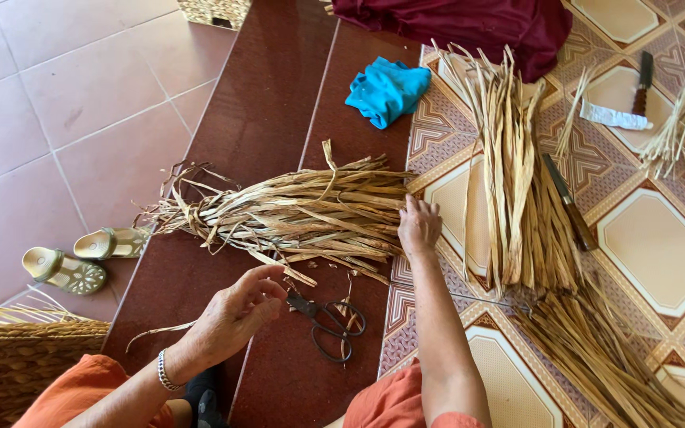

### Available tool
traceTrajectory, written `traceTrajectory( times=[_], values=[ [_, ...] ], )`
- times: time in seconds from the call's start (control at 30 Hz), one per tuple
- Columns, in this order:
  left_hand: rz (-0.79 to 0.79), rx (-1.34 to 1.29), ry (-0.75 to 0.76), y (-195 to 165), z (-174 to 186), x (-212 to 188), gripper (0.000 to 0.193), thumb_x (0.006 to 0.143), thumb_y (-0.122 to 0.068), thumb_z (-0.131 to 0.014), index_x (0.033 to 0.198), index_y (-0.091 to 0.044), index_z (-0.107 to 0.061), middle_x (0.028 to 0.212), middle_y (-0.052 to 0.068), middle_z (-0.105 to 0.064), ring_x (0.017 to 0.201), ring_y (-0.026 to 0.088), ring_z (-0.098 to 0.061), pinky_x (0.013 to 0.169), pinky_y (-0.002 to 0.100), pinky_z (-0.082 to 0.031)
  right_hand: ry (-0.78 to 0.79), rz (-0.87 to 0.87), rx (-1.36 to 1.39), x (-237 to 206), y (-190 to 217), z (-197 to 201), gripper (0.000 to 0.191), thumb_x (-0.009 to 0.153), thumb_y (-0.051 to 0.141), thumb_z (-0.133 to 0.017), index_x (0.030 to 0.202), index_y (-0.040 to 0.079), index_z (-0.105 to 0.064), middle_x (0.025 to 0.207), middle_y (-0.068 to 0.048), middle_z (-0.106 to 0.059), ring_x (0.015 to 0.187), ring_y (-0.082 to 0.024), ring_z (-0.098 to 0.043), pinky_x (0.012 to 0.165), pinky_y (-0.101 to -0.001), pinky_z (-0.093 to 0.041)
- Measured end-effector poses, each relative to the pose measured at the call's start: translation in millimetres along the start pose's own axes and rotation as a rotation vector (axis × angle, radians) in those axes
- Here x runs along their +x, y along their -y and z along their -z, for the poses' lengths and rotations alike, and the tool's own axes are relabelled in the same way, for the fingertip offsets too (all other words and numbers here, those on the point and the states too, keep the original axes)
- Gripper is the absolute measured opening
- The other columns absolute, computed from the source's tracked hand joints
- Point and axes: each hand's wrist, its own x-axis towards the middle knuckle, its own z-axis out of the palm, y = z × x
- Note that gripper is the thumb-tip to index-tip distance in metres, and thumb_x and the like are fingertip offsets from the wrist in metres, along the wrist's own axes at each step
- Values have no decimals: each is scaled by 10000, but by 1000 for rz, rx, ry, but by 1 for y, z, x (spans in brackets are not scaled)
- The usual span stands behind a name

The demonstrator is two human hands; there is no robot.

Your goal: The person sits on the floor and uses scissors to trim and separate dried palm leaves. They repeatedly pick up individual strands, cut them to length, and place the trimmed pieces into a growing pile.

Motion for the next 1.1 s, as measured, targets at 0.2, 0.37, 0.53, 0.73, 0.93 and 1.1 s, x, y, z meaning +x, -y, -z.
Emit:
traceTrajectory(
  times=[0.2,0.37,0.53,0.73,0.93,1.1],
  values=[
    [-55,53,-11,7,0,6,514,910,-98,-651,1397,-106,-487,1038,82,-770,767,149,-746,706,301,-620,-230,-48,434,-19,2,26,111,857,182,-811,904,105,-746,960,-93,-724,865,-242,-610,754,-413,-519],
    [-79,61,-5,7,-3,18,459,906,-97,-640,1354,-85,-538,1014,96,-760,793,148,-747,709,311,-623,-144,-234,1348,-40,21,70,112,905,138,-743,959,44,-712,888,-78,-734,743,-139,-725,617,-247,-629],
    [-37,153,-2,2,-2,24,292,950,-175,-652,1223,-72,-657,987,89,-755,785,158,-739,714,314,-612,-699,-348,1318,-47,32,107,241,1057,298,-612,990,67,-630,837,-97,-704,620,-162,-678,533,-280,-590],
    [-50,178,33,4,-1,19,264,952,-166,-634,1189,-62,-689,957,87,-768,795,161,-735,730,307,-605,-1165,-299,1391,-83,-39,169,459,1175,468,-545,1100,18,-597,906,-104,-734,740,-188,-687,631,-319,-572],
    [-116,210,-17,7,-4,22,222,934,-145,-651,1129,-69,-726,948,80,-755,784,171,-735,705,313,-606,-1377,191,1043,-117,-50,232,537,1039,447,-528,1454,144,-376,1437,-172,-538,1352,-366,-648,1110,-420,-598],
    [-302,267,-111,-5,-8,21,167,922,-126,-697,1071,-69,-743,890,79,-760,788,203,-724,718,333,-594,-859,234,1253,-109,43,218,99,1093,135,-606,1155,59,-618,1182,-193,-692,1025,-319,-725,859,-415,-659]
  ],
)
